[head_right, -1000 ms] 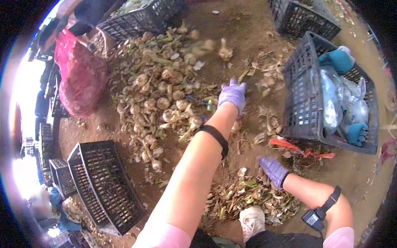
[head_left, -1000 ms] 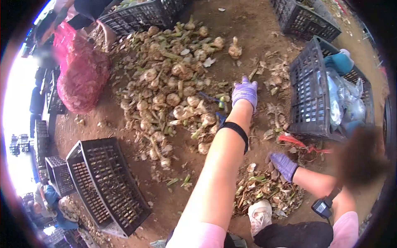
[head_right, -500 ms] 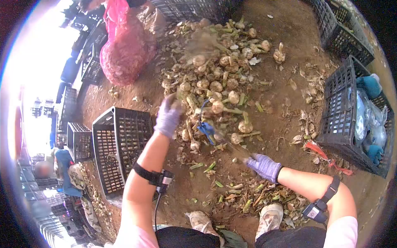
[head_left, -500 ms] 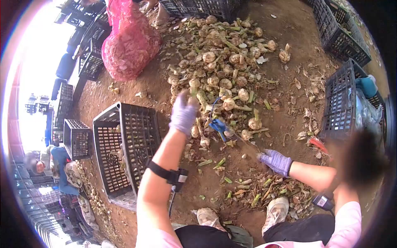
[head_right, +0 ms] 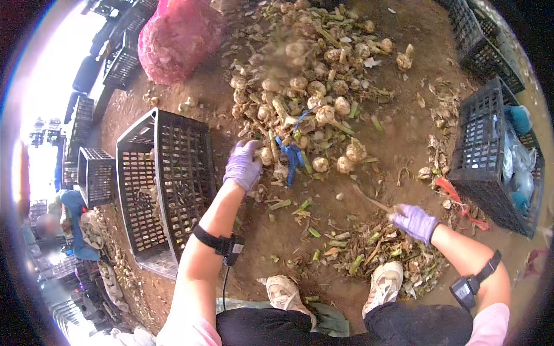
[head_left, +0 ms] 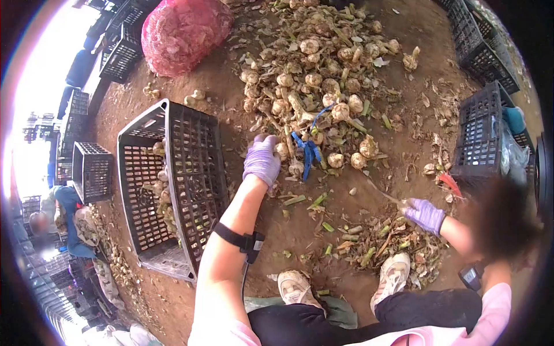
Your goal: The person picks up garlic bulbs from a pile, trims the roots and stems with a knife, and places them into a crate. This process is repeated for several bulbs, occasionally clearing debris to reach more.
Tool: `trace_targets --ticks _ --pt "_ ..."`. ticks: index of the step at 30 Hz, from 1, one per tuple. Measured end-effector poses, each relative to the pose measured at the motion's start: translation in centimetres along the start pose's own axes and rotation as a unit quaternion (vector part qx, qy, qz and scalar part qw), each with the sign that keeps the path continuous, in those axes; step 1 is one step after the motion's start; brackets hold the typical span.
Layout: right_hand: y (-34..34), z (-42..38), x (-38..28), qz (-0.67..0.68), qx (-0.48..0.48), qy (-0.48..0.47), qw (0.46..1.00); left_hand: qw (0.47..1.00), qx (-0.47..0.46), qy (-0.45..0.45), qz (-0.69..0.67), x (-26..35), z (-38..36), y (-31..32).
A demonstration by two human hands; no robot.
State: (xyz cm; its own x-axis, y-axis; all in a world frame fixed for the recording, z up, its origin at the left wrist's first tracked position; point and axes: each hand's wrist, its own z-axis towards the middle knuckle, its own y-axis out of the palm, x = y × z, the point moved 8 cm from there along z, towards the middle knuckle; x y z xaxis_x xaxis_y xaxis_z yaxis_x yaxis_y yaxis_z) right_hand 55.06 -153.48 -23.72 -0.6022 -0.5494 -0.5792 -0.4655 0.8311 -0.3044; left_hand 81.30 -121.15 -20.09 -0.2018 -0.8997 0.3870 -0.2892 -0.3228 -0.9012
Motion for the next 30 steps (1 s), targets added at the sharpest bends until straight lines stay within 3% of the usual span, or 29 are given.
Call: trace_targets --ticks 2,3,5,6,8,10,12,14,16,19,20,23,27,30 --pt "-0.2 0.4 -0.2 -0.007 -0.007 0.099 0.995 0.997 -0.029 0.042 0.058 0.1 0.1 2.1" --pt "-0.3 1.0 -1.0 -0.028 0.002 0.073 0.997 0.997 -0.027 0.042 0.056 0.0 0.1 2.5" --pt "-0.2 1.6 -2.9 -0.053 0.011 0.041 0.998 0.99 -0.126 -0.065 0.026 -1.2 -0.3 3.9" --pt "-0.2 1.7 -4.2 -0.066 0.024 0.008 0.997 0.99 -0.121 -0.067 0.027 -1.5 -0.5 3.6" --pt "0.0 1.5 -6.3 -0.076 0.038 -0.026 0.996 0.992 -0.045 -0.071 -0.095 -1.9 -1.6 2.4" --pt "-0.3 0.2 -10.4 -0.133 0.075 -0.154 0.976 0.989 -0.032 -0.066 -0.126 -1.7 -3.3 1.4" --pt "-0.3 -1.4 -14.1 -0.146 0.066 -0.205 0.966 0.914 -0.119 -0.052 -0.384 0.7 -6.0 0.1" --pt "-0.2 -3.3 -18.3 -0.168 0.097 -0.3 0.934 0.853 -0.17 -0.058 -0.491 5.0 -8.8 -3.0" --pt "0.3 -4.5 -21.1 -0.171 0.102 -0.353 0.914 0.831 -0.201 -0.104 -0.508 6.9 -11.0 -3.9" --pt "1.5 -5.4 -23.4 -0.219 0.083 -0.391 0.89 0.866 -0.197 0.036 -0.458 9.1 -12.1 -5.0" --pt "1.7 -5.8 -24.0 -0.227 0.082 -0.408 0.881 0.865 -0.201 0.037 -0.458 9.4 -12.4 -4.8" --pt "2.0 -6.7 -24.9 -0.227 0.072 -0.401 0.884 0.89 -0.154 0.153 -0.401 11.5 -13.2 -6.3" --pt "2.5 -7.7 -25.3 -0.223 0.062 -0.41 0.882 0.881 -0.164 0.09 -0.434 11.6 -14.0 -5.7" --pt "2.9 -8.0 -25.0 -0.226 0.057 -0.414 0.88 0.927 -0.117 0.157 -0.32 12.5 -14.1 -7.2"
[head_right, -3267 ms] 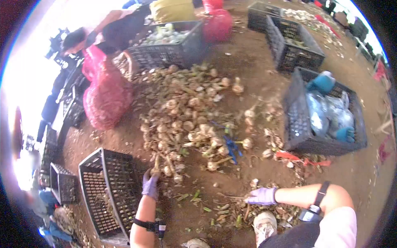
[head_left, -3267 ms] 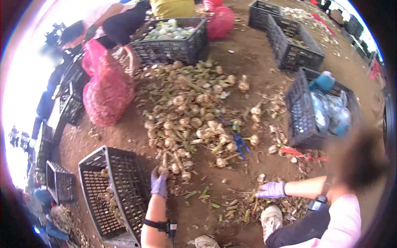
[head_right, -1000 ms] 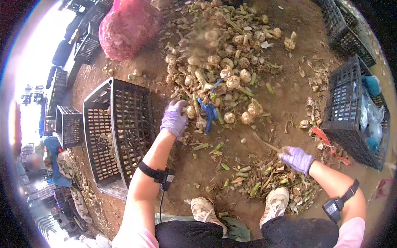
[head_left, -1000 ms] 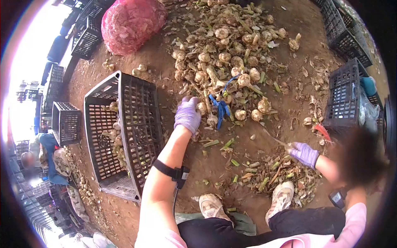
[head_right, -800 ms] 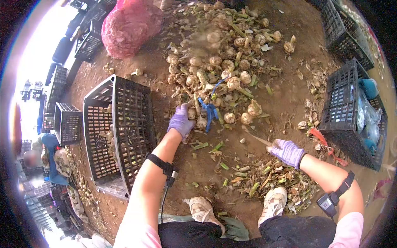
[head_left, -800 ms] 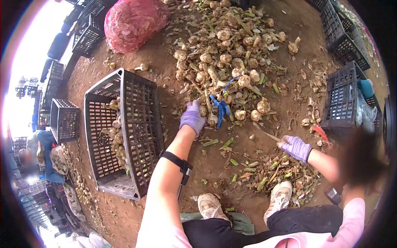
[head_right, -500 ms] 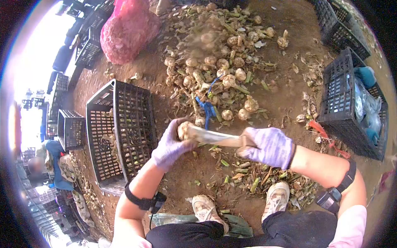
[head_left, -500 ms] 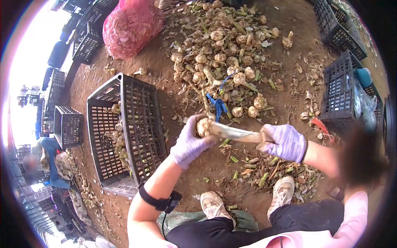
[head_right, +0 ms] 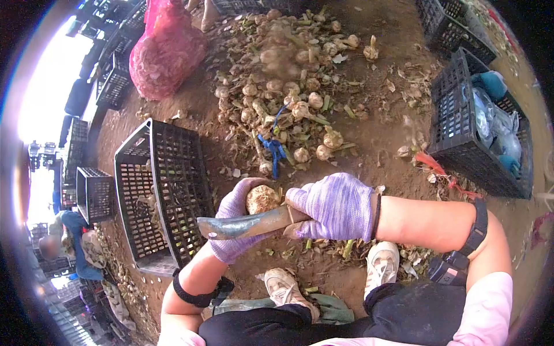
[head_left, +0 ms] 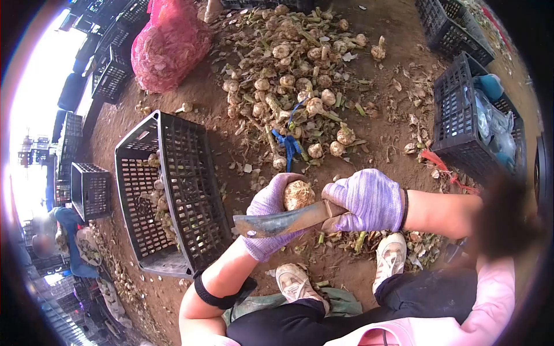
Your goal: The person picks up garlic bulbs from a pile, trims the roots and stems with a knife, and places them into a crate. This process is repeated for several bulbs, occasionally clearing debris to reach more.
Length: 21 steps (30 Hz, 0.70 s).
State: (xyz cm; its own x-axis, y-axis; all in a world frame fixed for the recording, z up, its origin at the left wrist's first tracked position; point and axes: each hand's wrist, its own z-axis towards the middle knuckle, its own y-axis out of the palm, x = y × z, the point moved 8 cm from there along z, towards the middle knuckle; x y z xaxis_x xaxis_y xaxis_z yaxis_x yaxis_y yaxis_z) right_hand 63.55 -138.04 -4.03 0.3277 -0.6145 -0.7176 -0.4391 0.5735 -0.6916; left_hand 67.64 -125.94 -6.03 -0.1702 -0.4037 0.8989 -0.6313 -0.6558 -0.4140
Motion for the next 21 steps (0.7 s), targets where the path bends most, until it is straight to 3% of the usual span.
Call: trace_targets --ticks 8,10,12,13,16,19,20,21 --pt "1.7 -1.3 3.4 -0.052 0.048 -0.037 0.997 1.0 0.022 0.01 -0.002 1.0 -1.2 0.2" --pt "3.8 -2.9 13.2 0.085 0.07 0.167 0.98 0.997 0.04 -0.034 0.056 1.3 -1.7 -0.5" --pt "1.6 -8.4 17.7 -0.059 0.014 0.349 0.935 0.997 0.049 -0.006 0.056 2.4 -1.6 -1.3" --pt "0.8 -7.6 17.3 -0.065 0.014 0.344 0.937 0.996 0.043 0.014 0.08 2.2 -1.1 -1.2" --pt "1.0 -5.8 12.1 0.087 0.056 0.201 0.974 0.996 0.015 0.063 0.069 1.8 -0.4 -0.2" --pt "0.2 -3.9 7.2 0.196 0.03 0.14 0.97 0.977 -0.013 0.18 0.114 3.0 -0.6 0.6" --pt "0.0 -3.4 5.9 0.247 0.033 0.117 0.961 0.976 -0.015 0.183 0.114 2.9 -0.4 0.7" --pt "-0.4 -2.9 4.9 0.225 0.008 0.121 0.967 0.97 -0.03 0.217 0.108 3.2 -0.6 1.1"
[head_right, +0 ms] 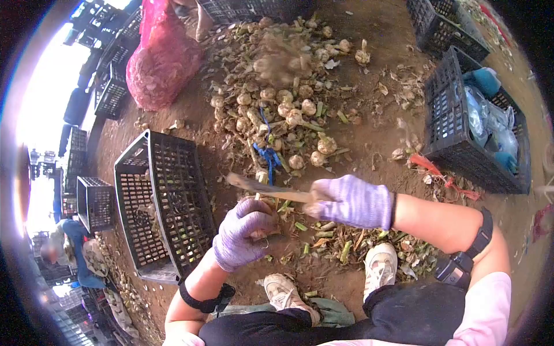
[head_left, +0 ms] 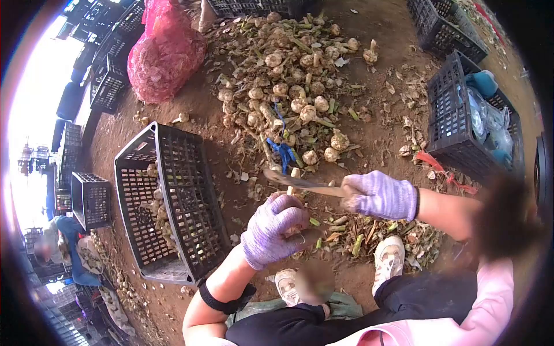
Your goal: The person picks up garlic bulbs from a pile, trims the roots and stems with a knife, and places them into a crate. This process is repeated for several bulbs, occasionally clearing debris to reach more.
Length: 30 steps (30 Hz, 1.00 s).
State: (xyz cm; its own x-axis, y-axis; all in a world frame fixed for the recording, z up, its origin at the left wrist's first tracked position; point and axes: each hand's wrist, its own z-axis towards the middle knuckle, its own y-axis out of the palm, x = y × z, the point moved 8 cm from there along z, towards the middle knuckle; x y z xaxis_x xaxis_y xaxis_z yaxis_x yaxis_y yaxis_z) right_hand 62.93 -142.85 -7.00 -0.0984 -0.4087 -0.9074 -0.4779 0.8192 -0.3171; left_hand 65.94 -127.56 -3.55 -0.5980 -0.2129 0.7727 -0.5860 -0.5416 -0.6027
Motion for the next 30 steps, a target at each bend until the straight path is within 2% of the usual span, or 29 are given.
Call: trace_targets --ticks 1,3,4,5,6,7,8,9,10,11,12,13,15,16,17,18,19,20,21,22,23,24,25,26,27,28,29,30 --pt "0.5 0.3 -0.2 0.018 -0.018 0.028 0.999 0.999 -0.009 0.036 -0.006 0.6 0.1 0.2" --pt "1.4 1.0 -0.7 0.042 -0.059 0.028 0.997 0.999 -0.01 0.05 -0.006 1.5 0.6 -0.1" --pt "1.2 1.0 -0.6 0.044 -0.061 0.026 0.997 0.995 0.002 0.09 0.05 2.2 0.6 -0.5" --pt "1.8 0.3 1.1 0.069 -0.119 0.126 0.982 0.986 0.013 0.129 0.105 2.9 0.3 -0.8" --pt "2.3 -1.0 2.8 0.091 -0.177 0.223 0.954 0.982 0.054 0.128 0.13 2.5 -0.6 -1.6" --pt "1.8 -1.7 6.8 -0.027 -0.16 0.208 0.965 0.978 0.089 0.104 0.159 2.5 -1.2 -3.4" --pt "1.6 -3.8 12.5 -0.078 -0.195 0.306 0.929 0.975 0.119 0.085 0.168 1.7 -1.9 -5.2" --pt "1.3 -5.6 16.0 -0.058 -0.149 0.326 0.932 0.969 0.156 0.065 0.181 0.6 -2.7 -7.1" --pt "1.1 -7.0 15.7 -0.028 -0.133 0.388 0.912 0.953 0.199 0.036 0.225 -0.5 -3.7 -9.3" --pt "1.8 -7.5 15.7 0.034 -0.132 0.408 0.902 0.937 0.228 0.001 0.263 -1.4 -5.0 -11.4" --pt "2.5 -7.5 15.6 0.05 -0.137 0.406 0.902 0.917 0.27 -0.085 0.28 -3.2 -6.5 -14.0" --pt "2.8 -7.0 15.4 0.061 -0.139 0.402 0.903 0.886 0.316 -0.167 0.297 -4.9 -8.2 -16.6" --pt "3.3 -5.7 14.4 0.006 -0.17 0.382 0.908 0.76 0.253 -0.251 0.543 -6.6 -10.4 -19.5" --pt "3.3 -5.2 13.8 0.005 -0.169 0.377 0.911 0.741 0.25 -0.269 0.562 -7.0 -11.1 -19.6" --pt "3.2 -4.4 13.8 -0.041 -0.153 0.333 0.93 0.773 0.289 -0.267 0.497 -6.4 -10.2 -19.1" --pt "3.8 -3.4 13.6 -0.05 -0.178 0.205 0.961 0.822 0.204 -0.331 0.417 -8.3 -8.5 -17.6" --pt "3.6 -2.9 14.9 -0.128 -0.166 0.217 0.953 0.848 0.195 -0.256 0.421 -6.4 -5.7 -14.9" --pt "3.9 -2.6 16.1 -0.132 -0.16 0.193 0.959 0.864 0.135 -0.208 0.438 -8.2 -4.3 -11.9" --pt "3.6 -1.7 12.3 -0.083 -0.108 0.236 0.962 0.894 0.055 -0.219 0.388 -9.9 -2.8 -8.9" --pt "4.2 -1.7 15.2 -0.105 -0.126 0.19 0.968 0.89 -0.089 -0.349 0.28 -13.8 -2.1 -4.9" --pt "4.1 -2.3 18.4 -0.165 -0.119 0.138 0.969 0.914 -0.06 -0.324 0.238 -15.6 -1.5 -1.9" --pt "4.1 -3.3 16.7 -0.029 -0.132 0.326 0.936 0.905 -0.08 -0.368 0.196 -18.0 -1.2 0.5" --pt "3.9 -3.1 15.1 -0.035 -0.131 0.331 0.934 0.92 -0.138 -0.313 0.19 -22.7 -1.3 4.7" --pt "4.0 -3.4 14.3 -0.005 -0.123 0.357 0.926 0.894 -0.139 -0.409 0.116 -23.6 -1.8 5.0" --pt "4.2 -3.8 14.2 0.027 -0.114 0.381 0.917 0.879 -0.112 -0.46 0.051 -24.8 -2.3 5.5" --pt "3.9 -3.8 17.0 -0.042 -0.141 0.297 0.943 0.9 -0.11 -0.411 0.095 -25.6 -2.1 6.5" --pt "4.0 -3.8 15.6 -0.042 -0.14 0.301 0.942 0.916 -0.106 -0.36 0.142 -26.0 -2.0 6.9" --pt "3.8 -4.0 14.6 -0.006 -0.122 0.357 0.926 0.916 -0.107 -0.36 0.143 -26.9 -2.4 7.4"
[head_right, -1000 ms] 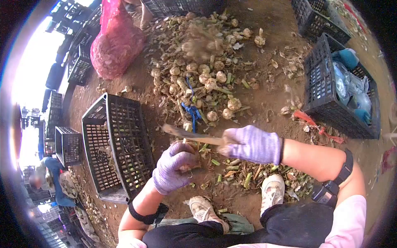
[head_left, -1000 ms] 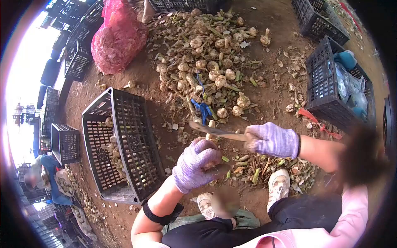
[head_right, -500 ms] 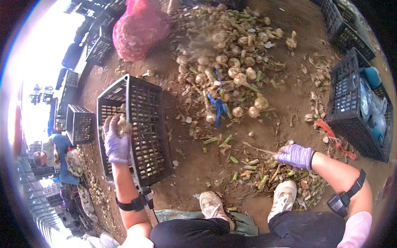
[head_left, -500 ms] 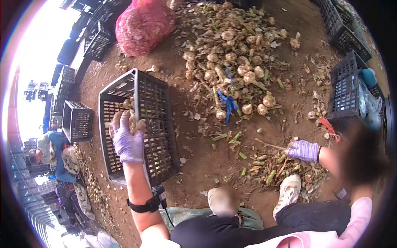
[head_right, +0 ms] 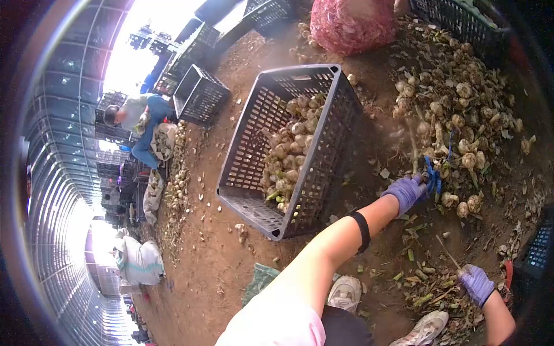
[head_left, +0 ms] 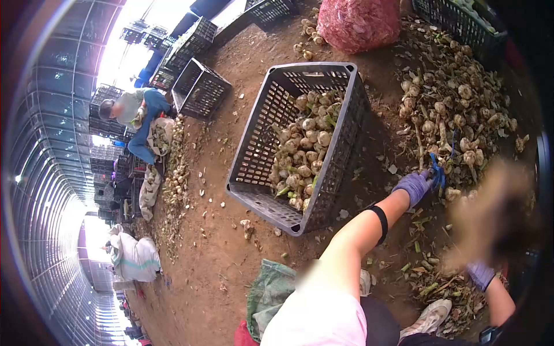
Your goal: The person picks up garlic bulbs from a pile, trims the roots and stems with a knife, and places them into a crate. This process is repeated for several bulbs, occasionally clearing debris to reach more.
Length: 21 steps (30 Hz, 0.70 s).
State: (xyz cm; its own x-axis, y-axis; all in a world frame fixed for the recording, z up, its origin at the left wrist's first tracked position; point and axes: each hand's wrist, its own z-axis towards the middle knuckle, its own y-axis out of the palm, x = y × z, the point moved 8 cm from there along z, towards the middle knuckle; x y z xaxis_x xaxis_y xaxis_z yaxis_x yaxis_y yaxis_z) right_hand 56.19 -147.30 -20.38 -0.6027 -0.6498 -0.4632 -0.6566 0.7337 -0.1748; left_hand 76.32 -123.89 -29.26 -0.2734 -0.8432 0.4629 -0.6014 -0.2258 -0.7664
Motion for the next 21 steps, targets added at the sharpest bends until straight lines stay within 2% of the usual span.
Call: trace_targets --ticks 1,3,5,6,8,9,11,12,13,14,15,16,17,18,19,20,21 --pt "0.2 -0.6 -0.4 0.047 0.001 0.051 0.998 1.0 0.01 0.009 0.002 0.0 -0.6 -0.5" --pt "0.2 -0.3 -0.8 0.066 0.009 0.021 0.998 0.999 0.026 0.018 0.007 0.4 -1.9 -1.2" --pt "-0.4 0.7 -0.1 0.043 0.036 -0.011 0.998 0.976 0.152 0.07 -0.14 2.8 -7.1 -6.8" --pt "-0.5 1.4 0.0 0.043 0.037 -0.016 0.998 0.931 0.096 0.03 -0.35 1.2 -5.3 -4.1" --pt "-2.0 1.5 -1.3 0.054 0.112 -0.134 0.983 0.911 0.123 0.017 -0.393 2.8 -10.0 -7.9" --pt "-2.2 0.7 -2.7 0.052 0.115 -0.136 0.983 0.89 0.144 0.01 -0.433 3.5 -12.3 -10.2" --pt "-2.8 -1.5 -6.1 0.05 0.134 -0.113 0.983 0.893 0.127 0.013 -0.432 4.3 -13.8 -11.8" --pt "-4.3 -1.6 -7.4 -0.066 0.227 -0.265 0.935 0.896 0.107 0.01 -0.432 4.5 -14.2 -12.1" --pt "-4.3 -2.0 -7.8 -0.066 0.23 -0.267 0.933 0.898 0.087 0.008 -0.431 4.9 -14.5 -12.3" --pt "-4.4 -3.3 -9.4 -0.083 0.256 -0.29 0.918 0.874 0.112 0.021 -0.472 5.3 -15.1 -13.1" --pt "-4.7 -4.7 -11.0 -0.099 0.283 -0.311 0.902 0.875 0.112 0.027 -0.47 5.6 -15.3 -13.7" --pt "-4.4 -6.3 -13.2 -0.1 0.242 -0.289 0.921 0.852 0.113 0.025 -0.511 5.9 -15.6 -14.6" --pt "-4.3 -7.7 -15.5 -0.142 0.26 -0.321 0.899 0.825 0.105 0.026 -0.554 6.4 -16.0 -15.1" --pt "-4.4 -9.1 -16.6 -0.184 0.286 -0.339 0.877 0.858 0.14 0.017 -0.493 6.7 -16.7 -16.4" --pt "-4.5 -9.3 -16.8 -0.149 0.331 -0.392 0.845 0.886 0.163 0.025 -0.432 7.4 -17.2 -17.7" --pt "-3.9 -11.3 -19.7 -0.222 0.251 -0.3 0.893 0.831 0.118 -0.01 -0.543 8.1 -17.4 -17.4" --pt "-3.7 -11.9 -20.2 -0.248 0.274 -0.382 0.847 0.807 0.098 -0.006 -0.583 8.8 -17.4 -17.0"
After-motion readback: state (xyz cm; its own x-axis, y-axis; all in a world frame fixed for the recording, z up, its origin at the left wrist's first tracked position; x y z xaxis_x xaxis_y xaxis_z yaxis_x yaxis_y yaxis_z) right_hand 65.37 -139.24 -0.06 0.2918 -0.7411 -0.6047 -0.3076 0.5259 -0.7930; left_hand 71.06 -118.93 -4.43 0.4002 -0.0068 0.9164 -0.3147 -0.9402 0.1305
